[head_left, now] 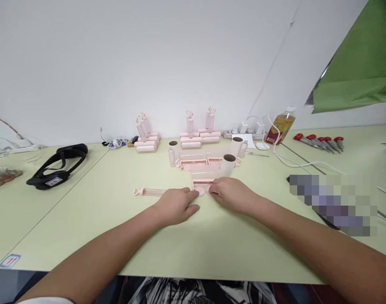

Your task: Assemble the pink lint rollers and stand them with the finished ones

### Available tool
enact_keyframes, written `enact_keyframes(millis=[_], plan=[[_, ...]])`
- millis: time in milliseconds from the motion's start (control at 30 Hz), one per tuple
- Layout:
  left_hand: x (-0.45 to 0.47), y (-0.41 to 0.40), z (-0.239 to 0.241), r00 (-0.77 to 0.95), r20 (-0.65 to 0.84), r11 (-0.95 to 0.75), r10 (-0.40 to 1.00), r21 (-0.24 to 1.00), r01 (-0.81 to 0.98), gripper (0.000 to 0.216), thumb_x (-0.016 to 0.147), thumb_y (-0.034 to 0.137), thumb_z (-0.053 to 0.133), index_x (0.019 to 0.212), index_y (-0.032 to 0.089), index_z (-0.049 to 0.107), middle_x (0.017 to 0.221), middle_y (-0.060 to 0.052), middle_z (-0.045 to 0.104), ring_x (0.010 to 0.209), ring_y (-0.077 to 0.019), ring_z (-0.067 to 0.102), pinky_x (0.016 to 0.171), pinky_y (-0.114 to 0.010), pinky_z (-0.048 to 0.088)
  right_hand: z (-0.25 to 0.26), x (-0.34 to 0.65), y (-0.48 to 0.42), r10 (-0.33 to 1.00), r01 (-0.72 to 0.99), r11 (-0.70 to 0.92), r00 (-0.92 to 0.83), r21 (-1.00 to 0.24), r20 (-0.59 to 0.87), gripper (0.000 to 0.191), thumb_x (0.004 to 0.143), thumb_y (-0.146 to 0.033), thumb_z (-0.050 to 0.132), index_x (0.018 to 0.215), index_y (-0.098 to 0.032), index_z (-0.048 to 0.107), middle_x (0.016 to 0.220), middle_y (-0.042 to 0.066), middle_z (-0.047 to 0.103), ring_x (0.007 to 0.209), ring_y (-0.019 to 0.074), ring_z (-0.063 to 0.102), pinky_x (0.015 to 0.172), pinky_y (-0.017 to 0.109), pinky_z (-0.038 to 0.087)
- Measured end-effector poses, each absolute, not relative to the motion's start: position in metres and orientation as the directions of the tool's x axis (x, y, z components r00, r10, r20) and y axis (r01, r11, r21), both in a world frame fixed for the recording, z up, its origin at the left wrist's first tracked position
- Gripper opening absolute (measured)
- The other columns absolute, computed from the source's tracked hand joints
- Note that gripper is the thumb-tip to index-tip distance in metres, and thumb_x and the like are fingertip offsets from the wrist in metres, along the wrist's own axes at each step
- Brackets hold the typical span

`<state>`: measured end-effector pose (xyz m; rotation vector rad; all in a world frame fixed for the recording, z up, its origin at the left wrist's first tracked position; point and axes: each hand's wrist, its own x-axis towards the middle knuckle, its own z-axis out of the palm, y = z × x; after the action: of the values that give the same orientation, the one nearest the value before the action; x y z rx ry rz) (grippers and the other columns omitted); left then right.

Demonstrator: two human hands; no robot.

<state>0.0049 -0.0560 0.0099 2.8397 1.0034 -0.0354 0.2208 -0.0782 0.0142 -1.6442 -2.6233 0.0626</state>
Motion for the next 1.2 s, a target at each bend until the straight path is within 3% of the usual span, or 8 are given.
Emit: enact_keyframes(millis=[267, 500, 733, 867, 1200], plan=[[0.009, -0.057, 0.01, 0.756, -0.098, -0.751, 0.647, 0.093, 0.654, 0.037, 0.093, 0.043, 0.037, 0.118, 0.022, 0.054, 0.088, -0.007, 0.067, 0.079, -0.025, 0.065, 0.063, -0.032, 0.045, 0.012, 0.218, -0.078, 0.938, 0.938, 0.345, -0.345, -0.038, 0.012, 0.02, 0.088, -0.015, 0.046, 0.076, -0.019, 0.062, 0.077, 0.004, 0.066, 0.067, 0.0163, 0.057, 0.052, 0.026, 0.024], [0.015, -0.059, 0.007, 0.72, -0.139, -0.727, 0.68, -0.003, 0.686, 0.054, 0.094, 0.049, 0.03, 0.137, 0.019, 0.042, 0.082, -0.011, 0.07, 0.075, -0.0307, 0.067, 0.06, -0.035, 0.046, 0.009, 0.222, -0.077, 0.92, 0.917, 0.392, -0.39, -0.072, 0.043, 0.021, 0.087, -0.016, 0.045, 0.073, -0.019, 0.06, 0.073, 0.004, 0.065, 0.067, 0.0163, 0.055, 0.053, 0.026, 0.024], [0.019, -0.06, 0.003, 0.724, -0.044, -0.725, 0.688, -0.014, 0.688, 0.033, 0.096, 0.033, 0.03, 0.109, 0.021, 0.058, 0.081, -0.007, 0.07, 0.07, -0.0226, 0.066, 0.061, -0.03, 0.044, 0.011, 0.223, -0.076, 0.888, 0.884, 0.46, -0.459, -0.079, 0.024, 0.025, 0.088, -0.015, 0.045, 0.068, -0.018, 0.059, 0.07, 0.005, 0.065, 0.07, 0.0167, 0.056, 0.056, 0.025, 0.028], [0.02, -0.054, -0.001, 0.732, 0.039, -0.733, 0.68, -0.006, 0.681, 0.032, 0.096, 0.029, 0.033, 0.086, 0.021, 0.062, 0.079, -0.005, 0.068, 0.067, -0.0194, 0.064, 0.056, -0.028, 0.04, 0.012, 0.223, -0.077, 0.875, 0.872, 0.483, -0.484, -0.079, 0.011, 0.024, 0.087, -0.015, 0.045, 0.069, -0.018, 0.06, 0.073, 0.005, 0.066, 0.072, 0.0168, 0.056, 0.056, 0.025, 0.028], [0.02, -0.053, -0.009, 0.769, 0.17, -0.779, 0.616, -0.009, 0.627, 0.032, 0.096, 0.031, 0.035, 0.081, 0.019, 0.061, 0.077, -0.002, 0.067, 0.067, -0.0169, 0.062, 0.054, -0.027, 0.035, 0.016, 0.222, -0.079, 0.883, 0.877, 0.469, -0.469, -0.102, 0.025, 0.024, 0.091, -0.024, 0.044, 0.072, -0.017, 0.058, 0.075, 0.005, 0.066, 0.072, 0.0176, 0.055, 0.055, 0.027, 0.026]])
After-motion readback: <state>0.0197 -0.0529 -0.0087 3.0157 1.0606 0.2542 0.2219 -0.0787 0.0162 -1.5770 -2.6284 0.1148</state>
